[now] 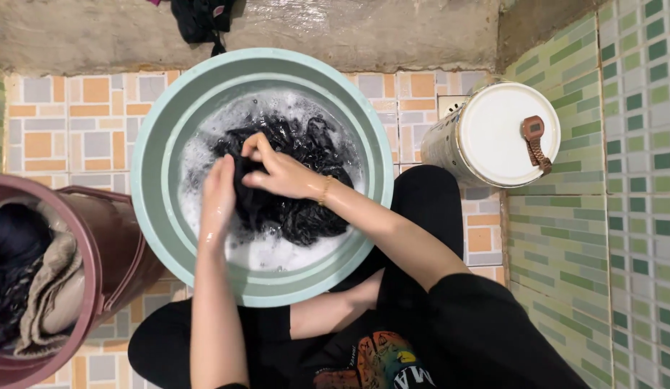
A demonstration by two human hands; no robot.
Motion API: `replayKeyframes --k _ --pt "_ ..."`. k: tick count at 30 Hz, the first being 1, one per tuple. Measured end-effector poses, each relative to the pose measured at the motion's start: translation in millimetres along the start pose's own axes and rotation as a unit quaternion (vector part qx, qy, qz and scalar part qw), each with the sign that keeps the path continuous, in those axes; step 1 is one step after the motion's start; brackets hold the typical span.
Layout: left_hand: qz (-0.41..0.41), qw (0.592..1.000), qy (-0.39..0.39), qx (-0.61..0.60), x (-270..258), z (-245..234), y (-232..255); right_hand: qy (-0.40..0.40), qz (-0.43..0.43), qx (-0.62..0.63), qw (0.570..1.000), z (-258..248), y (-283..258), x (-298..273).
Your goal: The person is hand-washing black clothing in a soapy basin on the floor.
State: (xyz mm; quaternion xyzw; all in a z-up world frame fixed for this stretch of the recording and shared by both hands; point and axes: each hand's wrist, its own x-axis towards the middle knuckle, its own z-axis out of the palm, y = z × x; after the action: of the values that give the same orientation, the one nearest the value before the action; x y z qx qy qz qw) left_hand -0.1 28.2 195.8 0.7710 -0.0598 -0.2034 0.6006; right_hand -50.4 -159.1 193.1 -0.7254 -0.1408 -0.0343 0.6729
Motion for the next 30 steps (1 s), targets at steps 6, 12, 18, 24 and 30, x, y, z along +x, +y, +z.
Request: replayKeyframes --k 6,12,18,24,30 --pt "0.075 0.973 -0.042 0.215 -48.5 4.8 81.3 -0.118 0.140 -0.339 0.923 10.8 -31.8 -15.8" --pt "0.092 0.956 -0.137 0.243 -52.3 -18.6 28.5 0.087 0.001 -0.270 0.959 -11.0 -139.3 -16.9" --pt "0.153 0.975 -0.022 0.160 -42.2 -12.5 10.6 0.163 -0.040 -0.076 0.983 -9.0 -211.9 -17.2" --pt "0.201 0.975 0.001 0.090 -24.8 -8.2 -3.4 0.188 -0.103 -0.019 0.977 -38.9 -137.6 8.0" --pt "-0.244 0.931 0.057 -0.267 -11.6 48.6 30.7 0.140 0.053 -0.074 0.986 -24.2 1.7 34.3"
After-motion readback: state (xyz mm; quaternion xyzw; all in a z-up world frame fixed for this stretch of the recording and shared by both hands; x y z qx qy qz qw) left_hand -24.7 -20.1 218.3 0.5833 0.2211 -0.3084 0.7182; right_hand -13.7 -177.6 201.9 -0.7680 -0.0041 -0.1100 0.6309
